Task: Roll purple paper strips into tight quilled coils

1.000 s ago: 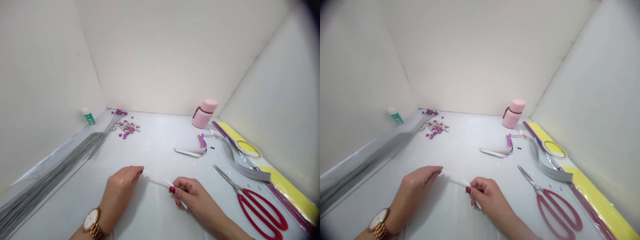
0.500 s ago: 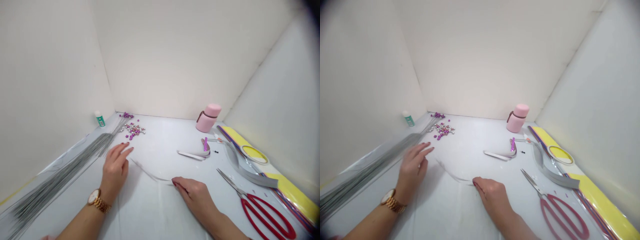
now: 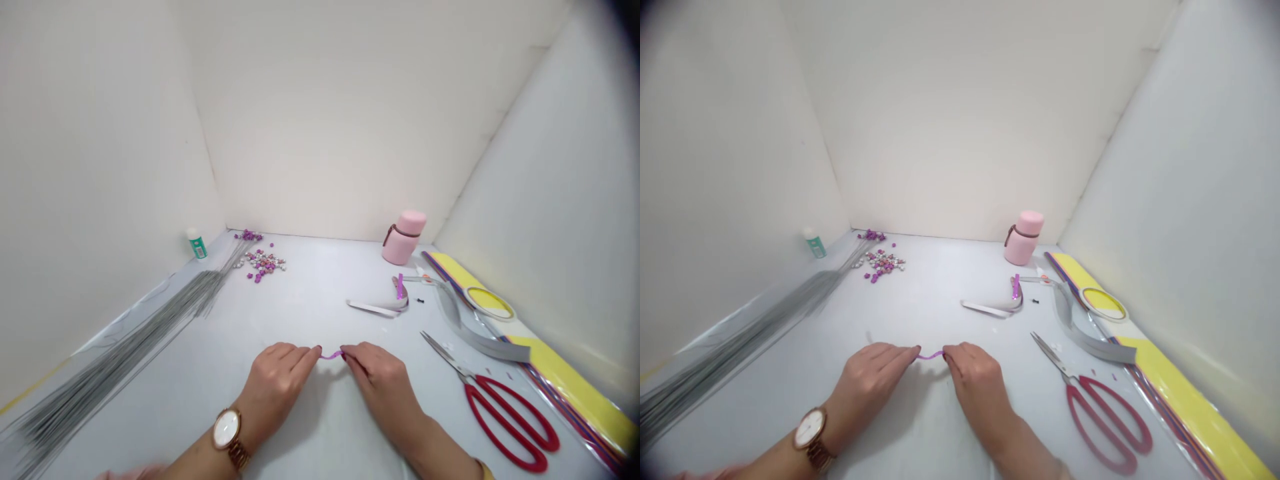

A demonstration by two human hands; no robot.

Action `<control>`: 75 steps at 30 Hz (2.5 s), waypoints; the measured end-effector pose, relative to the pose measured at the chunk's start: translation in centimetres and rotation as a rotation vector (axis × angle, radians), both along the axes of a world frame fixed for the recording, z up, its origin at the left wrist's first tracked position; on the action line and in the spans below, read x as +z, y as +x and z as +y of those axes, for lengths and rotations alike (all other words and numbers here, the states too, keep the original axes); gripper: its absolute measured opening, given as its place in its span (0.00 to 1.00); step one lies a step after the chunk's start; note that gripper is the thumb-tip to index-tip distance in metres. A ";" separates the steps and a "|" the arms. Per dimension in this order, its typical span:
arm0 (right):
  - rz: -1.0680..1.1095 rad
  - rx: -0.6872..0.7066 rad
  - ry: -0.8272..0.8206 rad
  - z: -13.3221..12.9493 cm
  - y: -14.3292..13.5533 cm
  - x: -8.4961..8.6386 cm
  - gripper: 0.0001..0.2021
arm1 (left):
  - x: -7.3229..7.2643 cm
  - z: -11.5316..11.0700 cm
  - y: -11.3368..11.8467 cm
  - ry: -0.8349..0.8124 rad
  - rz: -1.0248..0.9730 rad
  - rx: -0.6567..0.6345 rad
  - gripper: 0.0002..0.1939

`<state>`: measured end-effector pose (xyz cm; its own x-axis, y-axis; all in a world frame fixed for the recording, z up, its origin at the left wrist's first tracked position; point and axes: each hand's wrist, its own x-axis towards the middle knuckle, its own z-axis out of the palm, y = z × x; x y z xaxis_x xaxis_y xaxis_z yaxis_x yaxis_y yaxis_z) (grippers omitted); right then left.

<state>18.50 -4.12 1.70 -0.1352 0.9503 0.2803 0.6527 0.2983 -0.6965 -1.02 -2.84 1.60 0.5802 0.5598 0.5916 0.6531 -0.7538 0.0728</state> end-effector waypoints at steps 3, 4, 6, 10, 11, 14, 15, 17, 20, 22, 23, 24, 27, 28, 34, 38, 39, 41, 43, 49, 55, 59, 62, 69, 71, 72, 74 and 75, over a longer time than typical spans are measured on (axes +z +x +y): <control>0.374 -0.023 -0.306 -0.1 -0.6 0.0 0.07 | 0.0 -0.4 0.6 -0.022 -0.048 0.008 0.12; 0.493 -0.025 -0.397 -0.1 -0.8 0.0 0.07 | -0.1 -0.5 0.8 -0.037 -0.077 0.028 0.11; 0.660 -0.024 -0.504 -0.1 -1.1 0.0 0.08 | -0.3 -0.5 1.0 -0.084 -0.124 0.061 0.09; 0.896 -0.003 -0.665 -0.2 -1.3 0.2 0.10 | -0.5 -0.4 1.0 -0.188 -0.151 0.079 0.08; 0.955 0.010 -0.725 -0.2 -1.4 0.3 0.10 | -0.5 -0.3 1.0 -0.207 -0.155 0.082 0.08; 1.059 0.035 -0.816 -0.4 -1.5 0.3 0.09 | -0.3 -0.3 1.0 -0.246 -0.168 0.091 0.08; 1.068 0.036 -0.816 -0.4 -1.5 0.3 0.09 | -0.2 -0.3 1.1 -0.252 -0.169 0.089 0.08; 1.064 0.034 -0.815 -0.4 -1.6 0.3 0.09 | -0.1 -0.3 1.1 -0.256 -0.163 0.081 0.08; 1.033 0.027 -0.860 -0.3 -1.5 0.2 0.12 | 0.0 -0.2 1.1 -0.261 -0.161 0.072 0.08; 1.015 0.019 -0.877 -0.3 -1.5 0.2 0.13 | -0.1 0.0 1.1 -0.272 -0.166 0.071 0.08; 1.009 0.015 -0.876 -0.3 -1.5 0.2 0.13 | -0.2 0.0 1.0 -0.278 -0.166 0.073 0.08; 1.006 0.013 -0.872 -0.2 -1.4 0.2 0.13 | -0.2 0.1 0.9 -0.285 -0.162 0.076 0.08; 0.989 0.015 -0.867 -0.2 -1.4 0.2 0.13 | -0.3 0.1 0.7 -0.307 -0.147 0.094 0.08; 0.985 0.017 -0.867 -0.2 -1.5 0.2 0.13 | -0.3 0.1 0.6 -0.313 -0.146 0.098 0.08; 1.006 0.029 -0.834 -0.2 -1.6 0.3 0.11 | -0.1 0.1 0.5 -0.344 -0.146 0.105 0.09; 0.998 0.064 -0.823 -0.3 -1.4 0.5 0.07 | -0.2 0.2 0.4 -0.365 -0.155 0.119 0.09; 0.993 0.068 -0.815 -0.3 -1.4 0.5 0.07 | -0.2 0.2 0.4 -0.369 -0.156 0.127 0.09; 0.993 0.071 -0.794 -0.4 -1.4 0.5 0.06 | -0.3 0.3 0.2 -0.370 -0.158 0.141 0.09; 1.002 0.074 -0.773 -0.4 -1.4 0.6 0.07 | -0.3 0.4 0.1 -0.369 -0.155 0.149 0.10; 1.014 0.098 -0.707 -0.2 -1.1 0.8 0.09 | -0.5 0.7 -0.3 -0.389 -0.120 0.215 0.10; 0.946 0.090 -0.621 0.0 -0.7 0.5 0.09 | -0.4 1.0 -0.9 -0.240 -0.102 0.214 0.10; 0.948 0.027 -0.562 0.0 -0.7 0.5 0.09 | -0.1 1.0 -1.0 -0.211 -0.059 0.194 0.10; 0.982 -0.060 -0.496 0.1 -0.6 0.5 0.10 | -0.2 1.0 -1.1 -0.235 -0.073 0.181 0.10; 1.045 -0.297 -0.369 0.9 0.5 0.1 0.12 | -0.5 1.1 -1.0 -0.315 -0.171 0.258 0.10; 1.026 -0.320 -0.380 1.1 0.5 -0.1 0.13 | -0.5 0.9 -0.9 -0.311 -0.168 0.240 0.10; 1.017 -0.336 -0.386 1.2 0.5 -0.2 0.13 | -0.5 0.9 -0.9 -0.311 -0.168 0.238 0.09; 1.001 -0.368 -0.396 1.4 0.6 -0.3 0.12 | -0.6 0.8 -0.9 -0.309 -0.171 0.244 0.09; 0.995 -0.380 -0.389 1.5 0.7 -0.3 0.11 | -0.6 0.8 -0.9 -0.306 -0.174 0.245 0.09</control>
<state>19.23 -2.63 1.40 0.2985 0.9284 -0.2214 -0.2407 -0.1513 -0.9587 -1.92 -2.02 0.98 0.3144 0.8335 0.4543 0.7687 -0.5043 0.3933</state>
